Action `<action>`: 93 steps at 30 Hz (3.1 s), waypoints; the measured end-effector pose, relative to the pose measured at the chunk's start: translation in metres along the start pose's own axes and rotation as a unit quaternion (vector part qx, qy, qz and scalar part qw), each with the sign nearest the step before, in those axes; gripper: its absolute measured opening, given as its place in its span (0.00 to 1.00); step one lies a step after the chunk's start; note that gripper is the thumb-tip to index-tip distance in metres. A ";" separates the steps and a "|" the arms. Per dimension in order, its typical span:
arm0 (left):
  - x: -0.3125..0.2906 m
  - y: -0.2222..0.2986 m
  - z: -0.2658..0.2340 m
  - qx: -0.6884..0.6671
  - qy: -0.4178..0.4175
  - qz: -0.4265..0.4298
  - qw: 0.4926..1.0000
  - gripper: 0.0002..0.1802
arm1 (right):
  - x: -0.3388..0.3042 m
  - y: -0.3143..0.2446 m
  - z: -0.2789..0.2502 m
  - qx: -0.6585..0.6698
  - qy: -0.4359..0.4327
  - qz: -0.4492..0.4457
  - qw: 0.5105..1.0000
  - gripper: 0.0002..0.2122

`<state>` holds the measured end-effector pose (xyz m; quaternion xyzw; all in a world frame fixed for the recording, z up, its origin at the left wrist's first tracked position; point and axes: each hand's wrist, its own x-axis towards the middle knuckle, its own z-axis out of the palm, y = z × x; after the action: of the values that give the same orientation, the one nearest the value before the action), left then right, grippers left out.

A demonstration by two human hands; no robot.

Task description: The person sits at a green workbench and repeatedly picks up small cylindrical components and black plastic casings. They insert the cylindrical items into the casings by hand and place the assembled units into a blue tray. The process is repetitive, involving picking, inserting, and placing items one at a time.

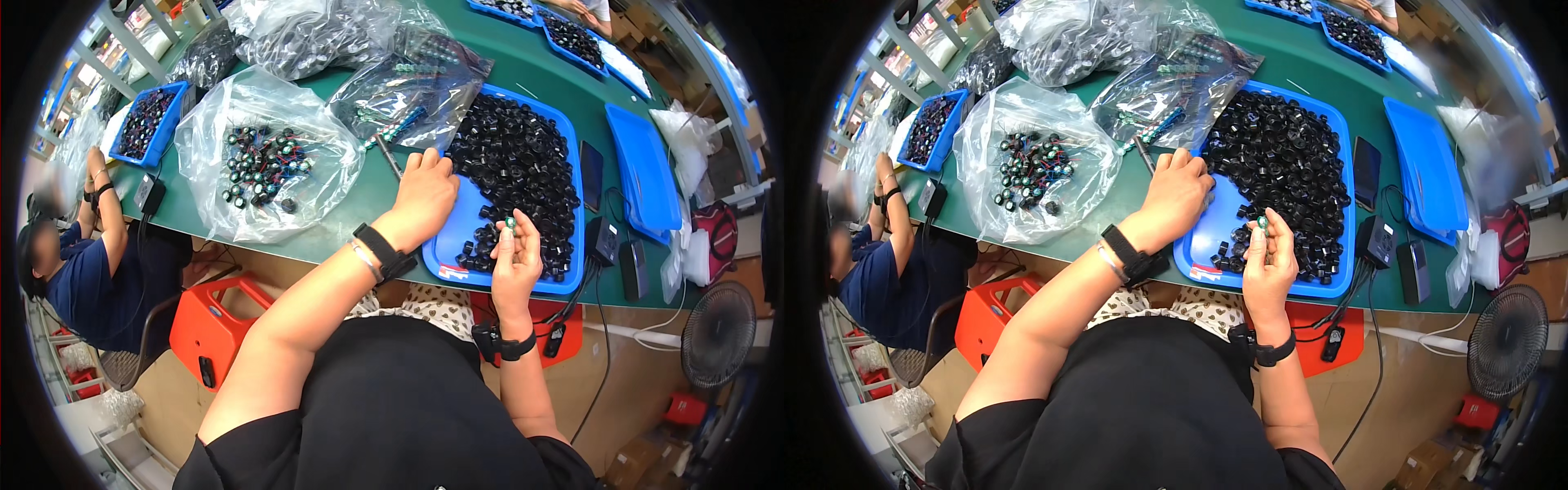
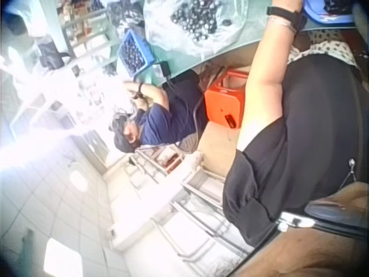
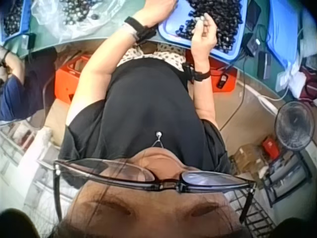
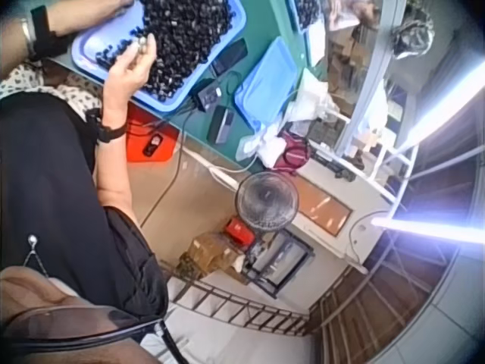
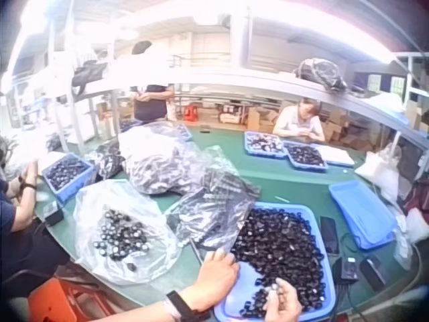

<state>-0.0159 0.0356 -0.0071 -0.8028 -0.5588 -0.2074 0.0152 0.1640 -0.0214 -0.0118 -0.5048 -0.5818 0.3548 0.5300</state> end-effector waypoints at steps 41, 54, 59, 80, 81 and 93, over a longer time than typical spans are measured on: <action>-0.071 0.032 -0.042 -0.670 -0.105 -0.255 0.689 0.23 | 0.003 -0.022 0.002 0.033 -0.185 0.088 0.978 0.05; -0.068 0.030 -0.040 -0.711 -0.089 -0.288 0.636 0.22 | 0.013 -0.027 0.000 0.037 -0.219 0.140 0.965 0.05; -0.067 0.025 -0.044 -0.713 -0.098 -0.271 0.639 0.21 | 0.011 -0.031 0.003 -0.063 -0.194 0.022 0.979 0.05; -0.064 -0.006 -0.018 -0.548 0.220 -0.294 0.752 0.10 | 0.000 -0.029 0.012 -0.090 -0.161 0.062 0.981 0.10; -0.064 -0.021 -0.020 -0.568 0.241 -0.301 0.727 0.11 | 0.002 -0.023 0.011 -0.095 -0.152 0.051 0.983 0.10; -0.095 -0.116 -0.063 -0.116 0.422 -0.272 0.857 0.10 | -0.009 0.002 0.007 -0.033 -0.026 -0.017 0.999 0.14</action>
<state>-0.1684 -0.0220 -0.0073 -0.4499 -0.6670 -0.5856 0.0992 0.1567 -0.0286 -0.0179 -0.5022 -0.6155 0.3393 0.5038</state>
